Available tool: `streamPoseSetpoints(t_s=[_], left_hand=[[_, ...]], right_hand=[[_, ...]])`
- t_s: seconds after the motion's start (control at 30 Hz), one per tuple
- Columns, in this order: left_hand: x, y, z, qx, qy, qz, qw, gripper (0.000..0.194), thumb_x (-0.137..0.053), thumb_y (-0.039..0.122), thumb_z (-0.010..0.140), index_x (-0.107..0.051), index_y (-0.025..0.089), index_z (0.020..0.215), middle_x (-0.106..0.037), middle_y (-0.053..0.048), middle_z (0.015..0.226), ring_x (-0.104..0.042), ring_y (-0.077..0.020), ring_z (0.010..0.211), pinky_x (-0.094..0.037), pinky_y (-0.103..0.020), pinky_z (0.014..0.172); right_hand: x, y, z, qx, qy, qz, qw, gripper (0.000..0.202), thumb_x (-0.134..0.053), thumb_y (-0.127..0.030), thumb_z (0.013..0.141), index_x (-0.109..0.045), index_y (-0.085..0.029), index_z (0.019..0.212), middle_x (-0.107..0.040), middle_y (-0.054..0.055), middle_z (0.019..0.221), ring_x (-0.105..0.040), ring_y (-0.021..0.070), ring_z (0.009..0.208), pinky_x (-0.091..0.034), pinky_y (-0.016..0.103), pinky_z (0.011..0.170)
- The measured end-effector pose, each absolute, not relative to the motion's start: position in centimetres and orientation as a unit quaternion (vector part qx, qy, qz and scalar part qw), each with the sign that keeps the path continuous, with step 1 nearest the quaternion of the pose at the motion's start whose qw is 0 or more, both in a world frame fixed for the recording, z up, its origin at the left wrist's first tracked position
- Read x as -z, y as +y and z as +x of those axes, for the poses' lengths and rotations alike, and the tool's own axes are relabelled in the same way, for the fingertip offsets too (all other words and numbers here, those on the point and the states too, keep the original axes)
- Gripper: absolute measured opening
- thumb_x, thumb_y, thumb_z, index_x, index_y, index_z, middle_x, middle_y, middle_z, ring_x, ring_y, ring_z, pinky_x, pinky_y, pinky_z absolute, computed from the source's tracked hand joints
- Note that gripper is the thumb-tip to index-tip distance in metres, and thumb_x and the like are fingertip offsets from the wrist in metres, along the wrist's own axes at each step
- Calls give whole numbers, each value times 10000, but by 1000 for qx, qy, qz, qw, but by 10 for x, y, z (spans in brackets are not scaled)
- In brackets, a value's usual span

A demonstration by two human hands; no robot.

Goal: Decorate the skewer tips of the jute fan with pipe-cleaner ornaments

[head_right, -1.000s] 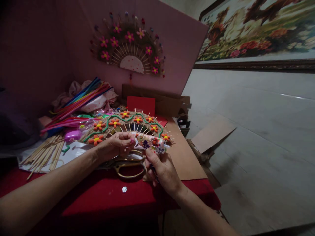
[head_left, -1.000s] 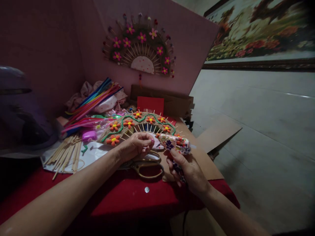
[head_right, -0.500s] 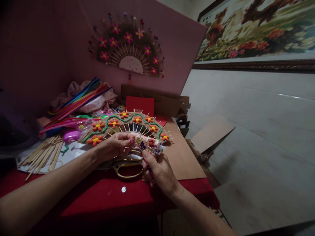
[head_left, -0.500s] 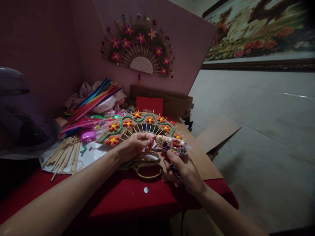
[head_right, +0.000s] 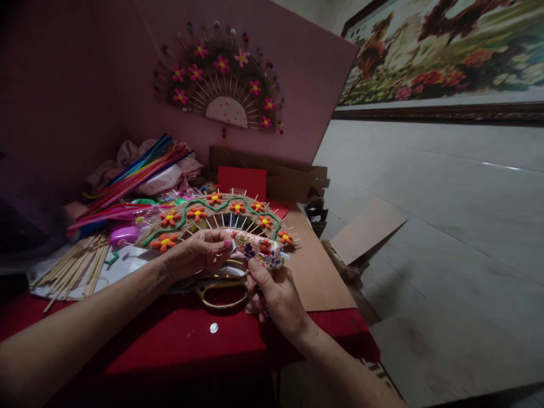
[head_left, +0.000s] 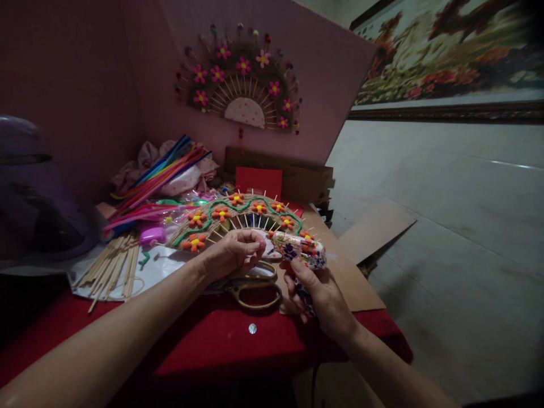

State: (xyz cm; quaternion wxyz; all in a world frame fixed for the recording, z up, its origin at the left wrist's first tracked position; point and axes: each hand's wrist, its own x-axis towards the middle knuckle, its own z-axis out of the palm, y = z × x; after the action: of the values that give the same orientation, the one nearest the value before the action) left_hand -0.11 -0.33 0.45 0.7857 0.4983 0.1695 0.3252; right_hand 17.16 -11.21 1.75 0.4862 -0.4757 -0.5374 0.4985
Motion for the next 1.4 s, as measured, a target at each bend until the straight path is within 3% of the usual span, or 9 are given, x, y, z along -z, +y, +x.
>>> streamPoseSetpoints(t_s=[0.4,0.57,1.03,1.4], left_hand=[[-5,-4,0,-332,174,480,793,161,-710,200,678,-584,117,732,-547,4,612,-445,-39,463,-322,-138,415],[-6,-4,0,-326,177,487,791,165,-708,202,679,-598,112,762,-544,2,599,-438,-38,447,-314,-140,408],[-7,-4,0,-335,165,478,796,168,-712,192,679,-573,118,737,-530,17,597,-441,-33,446,-314,-137,411],[-4,-3,0,-342,161,480,792,154,-711,191,682,-605,118,766,-554,0,622,-447,-38,464,-318,-142,414]], right_hand=[[-17,-113,171,-502,-545,-464,486,427,-465,-501,860,-519,-151,621,-404,-64,362,-408,54,306,-374,161,345],[-19,-114,172,-493,-523,-472,510,396,-502,-513,830,-552,-150,681,-429,-58,426,-408,60,327,-332,156,290],[-11,-114,170,-490,-558,-469,479,440,-432,-504,878,-512,-153,624,-409,-59,374,-401,60,314,-334,170,347],[-14,-117,169,-507,-516,-469,507,401,-512,-509,829,-529,-157,639,-400,-66,409,-360,48,311,-339,162,311]])
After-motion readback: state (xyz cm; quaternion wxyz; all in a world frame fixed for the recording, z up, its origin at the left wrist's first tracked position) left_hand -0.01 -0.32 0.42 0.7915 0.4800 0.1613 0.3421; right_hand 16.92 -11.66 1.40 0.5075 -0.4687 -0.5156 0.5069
